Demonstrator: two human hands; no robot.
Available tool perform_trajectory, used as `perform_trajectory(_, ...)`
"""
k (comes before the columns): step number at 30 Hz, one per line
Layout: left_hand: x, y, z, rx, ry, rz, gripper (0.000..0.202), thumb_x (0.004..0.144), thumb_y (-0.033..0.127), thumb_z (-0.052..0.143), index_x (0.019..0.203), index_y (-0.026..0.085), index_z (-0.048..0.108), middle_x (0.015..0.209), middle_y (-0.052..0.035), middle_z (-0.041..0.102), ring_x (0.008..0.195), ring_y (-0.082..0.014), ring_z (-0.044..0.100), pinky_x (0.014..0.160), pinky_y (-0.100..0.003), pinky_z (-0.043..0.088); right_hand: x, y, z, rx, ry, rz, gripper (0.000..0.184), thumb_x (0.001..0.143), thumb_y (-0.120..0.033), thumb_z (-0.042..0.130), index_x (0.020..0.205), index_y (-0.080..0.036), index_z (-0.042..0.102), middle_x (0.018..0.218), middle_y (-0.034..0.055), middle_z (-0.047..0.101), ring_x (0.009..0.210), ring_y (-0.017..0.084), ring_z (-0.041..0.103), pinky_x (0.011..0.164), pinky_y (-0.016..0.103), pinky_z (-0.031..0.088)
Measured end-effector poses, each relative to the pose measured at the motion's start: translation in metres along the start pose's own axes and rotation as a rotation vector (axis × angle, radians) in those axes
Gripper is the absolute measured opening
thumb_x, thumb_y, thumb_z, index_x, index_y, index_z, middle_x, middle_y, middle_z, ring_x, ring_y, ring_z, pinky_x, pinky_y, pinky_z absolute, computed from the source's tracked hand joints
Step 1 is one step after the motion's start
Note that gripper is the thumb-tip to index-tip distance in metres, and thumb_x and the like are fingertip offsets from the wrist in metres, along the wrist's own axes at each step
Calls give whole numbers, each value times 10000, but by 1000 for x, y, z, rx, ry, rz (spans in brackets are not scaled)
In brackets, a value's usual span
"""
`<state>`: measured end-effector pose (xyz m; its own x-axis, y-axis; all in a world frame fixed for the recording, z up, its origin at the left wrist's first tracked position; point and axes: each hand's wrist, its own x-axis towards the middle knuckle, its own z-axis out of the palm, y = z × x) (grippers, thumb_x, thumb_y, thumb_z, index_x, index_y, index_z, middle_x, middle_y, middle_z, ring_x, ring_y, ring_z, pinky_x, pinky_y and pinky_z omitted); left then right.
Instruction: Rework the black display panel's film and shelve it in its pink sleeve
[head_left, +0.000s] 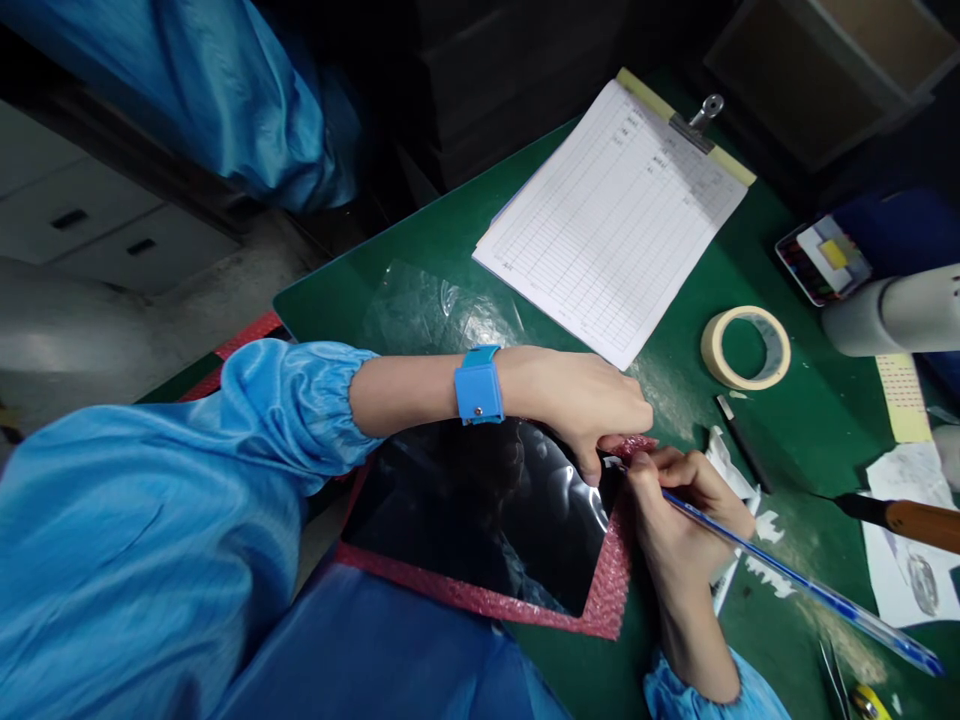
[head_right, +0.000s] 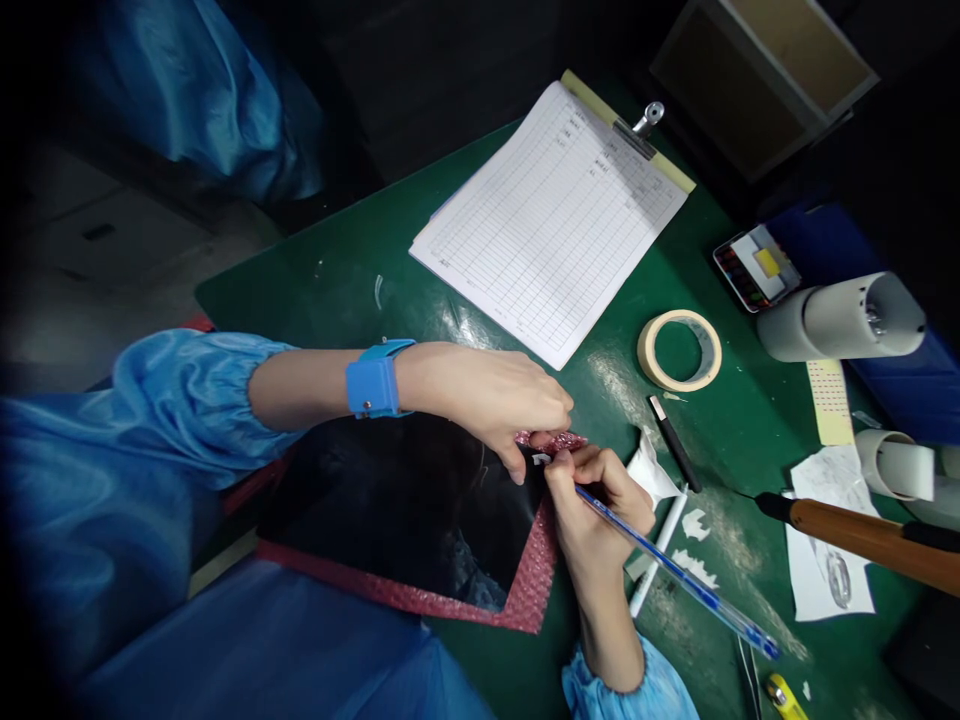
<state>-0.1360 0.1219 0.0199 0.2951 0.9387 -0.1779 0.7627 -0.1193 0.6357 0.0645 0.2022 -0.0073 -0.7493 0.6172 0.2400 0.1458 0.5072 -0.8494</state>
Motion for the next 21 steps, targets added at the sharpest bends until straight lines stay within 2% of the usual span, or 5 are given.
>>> perform_trajectory(4, 0, 0, 0, -6, -7, -4, 329, 878, 443, 972, 898, 201, 751, 959, -60, 767, 825, -241, 649, 690, -382, 367, 0, 1, 0, 6, 19, -2, 423, 865, -205, 756, 612, -248, 421, 555, -59, 525, 505, 115, 481, 497, 251, 360)
perform_trajectory(10, -1, 2, -1, 37, -31, -7, 341, 906, 464, 949, 938, 190, 748, 957, -56, 746, 850, -245, 644, 670, -384, 355, 0, 2, 1, 17, 29, 2, 397, 872, -199, 763, 633, -242, 450, 592, -60, 577, 516, 111, 506, 512, 248, 383)
perform_trajectory(21, -1, 1, -1, 8, -21, -3, 323, 898, 430, 957, 893, 202, 729, 949, -47, 737, 826, -230, 630, 669, -379, 350, -1, 4, 0, 16, 22, -24, 395, 849, -140, 750, 628, -239, 438, 588, -64, 561, 519, 109, 500, 504, 244, 372)
